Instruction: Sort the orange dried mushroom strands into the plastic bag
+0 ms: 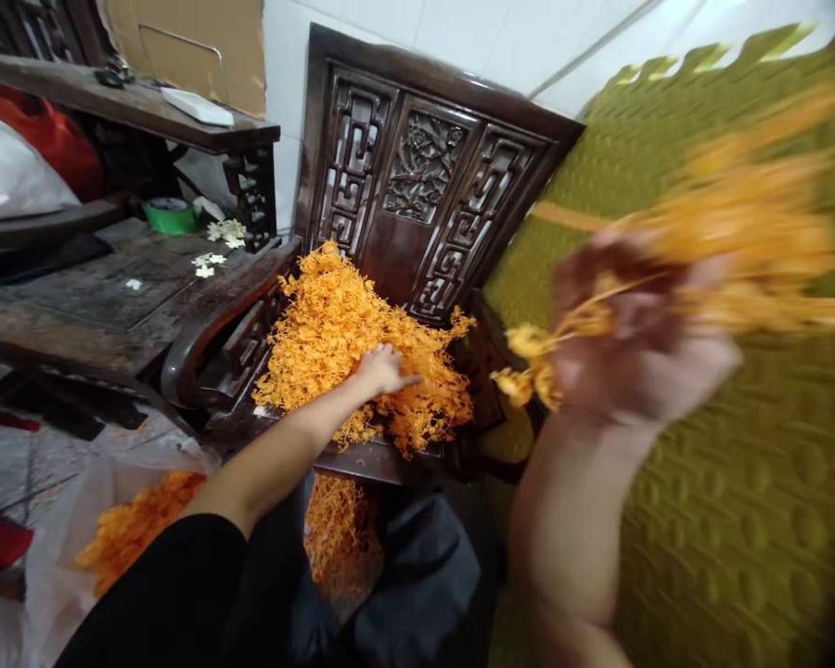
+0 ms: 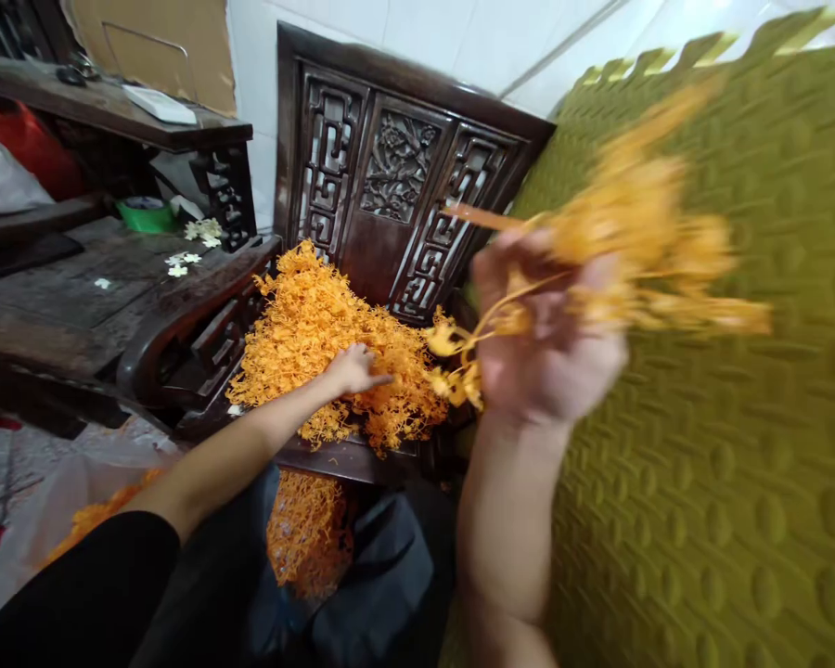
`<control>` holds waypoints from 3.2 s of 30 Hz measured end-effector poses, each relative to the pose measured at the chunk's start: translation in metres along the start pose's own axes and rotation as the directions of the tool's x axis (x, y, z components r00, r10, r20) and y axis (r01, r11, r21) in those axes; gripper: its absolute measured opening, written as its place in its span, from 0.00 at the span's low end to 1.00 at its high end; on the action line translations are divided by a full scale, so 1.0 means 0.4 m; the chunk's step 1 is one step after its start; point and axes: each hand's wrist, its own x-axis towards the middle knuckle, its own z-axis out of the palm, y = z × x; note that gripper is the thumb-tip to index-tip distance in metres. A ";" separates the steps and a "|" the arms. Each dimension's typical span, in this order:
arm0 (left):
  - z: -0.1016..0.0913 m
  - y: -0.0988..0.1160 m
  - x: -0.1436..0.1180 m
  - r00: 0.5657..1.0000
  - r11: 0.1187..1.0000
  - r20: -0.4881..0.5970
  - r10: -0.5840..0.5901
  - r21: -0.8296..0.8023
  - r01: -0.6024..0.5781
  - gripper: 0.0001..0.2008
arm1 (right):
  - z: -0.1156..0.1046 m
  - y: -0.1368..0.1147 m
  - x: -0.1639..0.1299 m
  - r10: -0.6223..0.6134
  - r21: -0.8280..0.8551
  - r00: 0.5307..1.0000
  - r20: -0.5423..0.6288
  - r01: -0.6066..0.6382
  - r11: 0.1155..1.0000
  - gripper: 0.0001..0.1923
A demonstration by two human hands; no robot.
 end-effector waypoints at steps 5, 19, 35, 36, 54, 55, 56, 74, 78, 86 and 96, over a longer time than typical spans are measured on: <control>-0.108 -0.070 -0.088 0.964 0.980 -0.189 0.186 -0.037 -0.196 0.23 | -0.078 0.195 -0.060 0.425 -0.002 0.880 0.214 -0.435 0.901 0.17; -0.323 -0.195 -0.166 0.660 0.454 -0.520 -0.542 -0.842 -0.290 0.15 | -0.051 0.249 -0.169 0.456 0.057 0.824 0.337 -0.501 0.863 0.19; -0.300 0.044 -0.252 0.686 0.750 -0.321 0.652 0.142 -0.646 0.14 | -0.079 0.300 -0.150 0.636 0.140 0.706 0.313 -0.697 0.704 0.12; -0.296 0.047 -0.251 0.681 0.748 -0.338 0.650 0.125 -0.652 0.13 | -0.080 0.299 -0.152 0.641 0.143 0.703 0.308 -0.701 0.699 0.12; -0.257 0.030 -0.231 0.896 0.789 -0.441 -0.051 -0.568 -0.235 0.14 | -0.131 0.270 -0.118 0.352 -0.168 0.927 0.130 -0.329 0.929 0.19; -0.258 0.028 -0.232 0.892 0.796 -0.448 -0.051 -0.558 -0.235 0.14 | -0.129 0.270 -0.120 0.360 -0.174 0.923 0.134 -0.336 0.926 0.18; -0.261 0.025 -0.234 0.888 0.804 -0.457 -0.051 -0.546 -0.235 0.14 | -0.129 0.269 -0.120 0.361 -0.174 0.924 0.127 -0.337 0.925 0.18; -0.360 -0.052 -0.257 0.742 0.912 -0.670 -0.016 -0.314 -0.263 0.17 | -0.255 0.233 -0.051 0.102 -0.252 0.978 -0.183 -0.147 0.957 0.14; -0.355 -0.064 -0.263 0.756 0.871 -0.644 -0.117 -0.432 -0.232 0.18 | -0.274 0.256 -0.066 0.225 -0.169 0.966 -0.129 -0.245 0.955 0.13; -0.307 0.010 -0.270 0.894 0.853 -0.444 0.063 -0.440 -0.279 0.18 | -0.134 0.304 -0.137 0.585 -0.032 0.756 0.293 -0.604 0.797 0.17; -0.302 0.009 -0.282 0.924 0.871 -0.327 0.196 -0.374 -0.317 0.18 | -0.109 0.307 -0.170 0.693 -0.353 0.587 0.418 -0.598 0.720 0.35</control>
